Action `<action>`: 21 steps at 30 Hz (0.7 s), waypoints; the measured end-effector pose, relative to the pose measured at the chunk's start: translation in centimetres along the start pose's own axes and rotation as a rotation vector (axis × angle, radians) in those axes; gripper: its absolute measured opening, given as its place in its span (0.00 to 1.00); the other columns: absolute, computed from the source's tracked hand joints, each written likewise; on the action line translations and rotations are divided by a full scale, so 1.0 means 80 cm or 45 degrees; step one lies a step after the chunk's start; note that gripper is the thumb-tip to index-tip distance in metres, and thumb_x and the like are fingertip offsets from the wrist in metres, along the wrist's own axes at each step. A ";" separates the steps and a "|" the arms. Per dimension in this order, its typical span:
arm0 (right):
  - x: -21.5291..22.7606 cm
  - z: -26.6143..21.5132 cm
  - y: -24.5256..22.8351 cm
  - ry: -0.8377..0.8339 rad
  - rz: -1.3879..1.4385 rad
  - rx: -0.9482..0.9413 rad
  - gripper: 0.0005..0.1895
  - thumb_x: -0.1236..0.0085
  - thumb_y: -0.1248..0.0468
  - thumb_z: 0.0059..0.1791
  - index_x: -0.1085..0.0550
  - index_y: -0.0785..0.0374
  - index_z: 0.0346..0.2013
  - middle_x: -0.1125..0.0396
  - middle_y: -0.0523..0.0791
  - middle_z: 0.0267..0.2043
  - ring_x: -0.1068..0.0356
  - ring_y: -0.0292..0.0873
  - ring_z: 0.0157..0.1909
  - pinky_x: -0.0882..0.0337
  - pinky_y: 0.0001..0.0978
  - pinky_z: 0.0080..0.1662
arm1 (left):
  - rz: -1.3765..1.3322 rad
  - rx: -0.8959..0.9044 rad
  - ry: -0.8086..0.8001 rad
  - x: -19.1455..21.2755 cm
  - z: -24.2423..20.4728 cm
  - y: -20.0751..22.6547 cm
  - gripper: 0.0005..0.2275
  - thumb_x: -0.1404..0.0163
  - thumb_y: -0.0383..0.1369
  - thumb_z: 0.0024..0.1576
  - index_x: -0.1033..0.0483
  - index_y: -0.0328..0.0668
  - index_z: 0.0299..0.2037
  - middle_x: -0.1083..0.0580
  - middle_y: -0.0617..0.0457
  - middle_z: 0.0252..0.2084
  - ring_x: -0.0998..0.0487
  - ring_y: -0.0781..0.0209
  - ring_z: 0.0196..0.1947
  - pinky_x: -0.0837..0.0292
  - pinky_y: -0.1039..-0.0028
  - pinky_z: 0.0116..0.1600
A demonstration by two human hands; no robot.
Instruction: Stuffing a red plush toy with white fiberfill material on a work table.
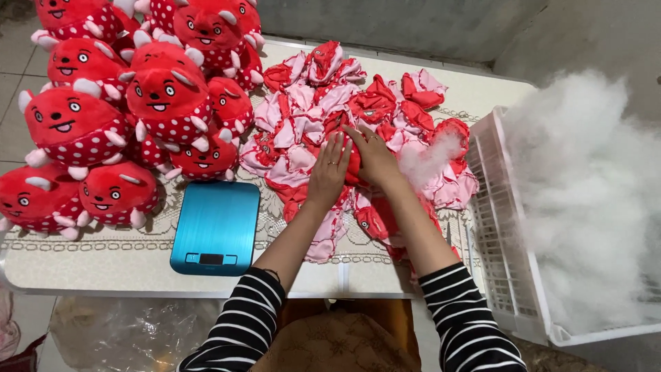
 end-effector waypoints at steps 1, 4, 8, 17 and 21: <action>0.000 -0.003 -0.006 -0.001 -0.001 -0.002 0.56 0.39 0.70 0.36 0.48 0.39 0.76 0.47 0.58 0.71 0.46 0.66 0.72 0.43 0.54 0.70 | -0.002 0.001 -0.001 -0.006 -0.006 0.000 0.21 0.61 0.23 0.66 0.38 0.40 0.71 0.38 0.37 0.72 0.37 0.41 0.71 0.37 0.58 0.69; 0.002 -0.006 -0.018 0.119 -0.112 -0.063 0.47 0.40 0.66 0.43 0.46 0.43 0.75 0.45 0.56 0.70 0.42 0.63 0.70 0.35 0.54 0.66 | -0.080 -0.020 0.043 -0.031 -0.019 -0.004 0.20 0.62 0.22 0.65 0.36 0.35 0.68 0.35 0.37 0.69 0.33 0.44 0.68 0.35 0.61 0.68; -0.019 0.001 -0.012 0.537 -0.403 -0.001 0.33 0.43 0.68 0.44 0.33 0.46 0.64 0.33 0.47 0.54 0.30 0.55 0.51 0.23 0.44 0.46 | -0.122 -0.032 0.041 -0.059 -0.047 -0.008 0.20 0.61 0.34 0.67 0.33 0.37 0.67 0.31 0.39 0.66 0.28 0.47 0.65 0.33 0.64 0.67; -0.022 0.022 0.005 0.337 -0.108 0.022 0.39 0.41 0.67 0.40 0.36 0.46 0.66 0.39 0.49 0.61 0.36 0.61 0.58 0.26 0.51 0.52 | -0.111 0.004 0.034 -0.041 -0.032 -0.010 0.22 0.60 0.36 0.64 0.34 0.38 0.68 0.34 0.39 0.68 0.32 0.45 0.67 0.37 0.61 0.69; 0.011 0.017 -0.004 -0.072 0.234 0.034 0.49 0.43 0.70 0.35 0.40 0.45 0.72 0.44 0.57 0.69 0.43 0.71 0.68 0.41 0.61 0.67 | -0.055 0.032 0.014 -0.013 -0.009 -0.005 0.27 0.54 0.27 0.56 0.37 0.34 0.70 0.38 0.36 0.72 0.38 0.43 0.72 0.44 0.57 0.73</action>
Point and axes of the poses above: each hand's wrist, its own z-axis towards the middle knuckle, its own x-axis out of the back of the hand, y = z × x, the point moved 2 cm from there along z, towards the middle knuckle
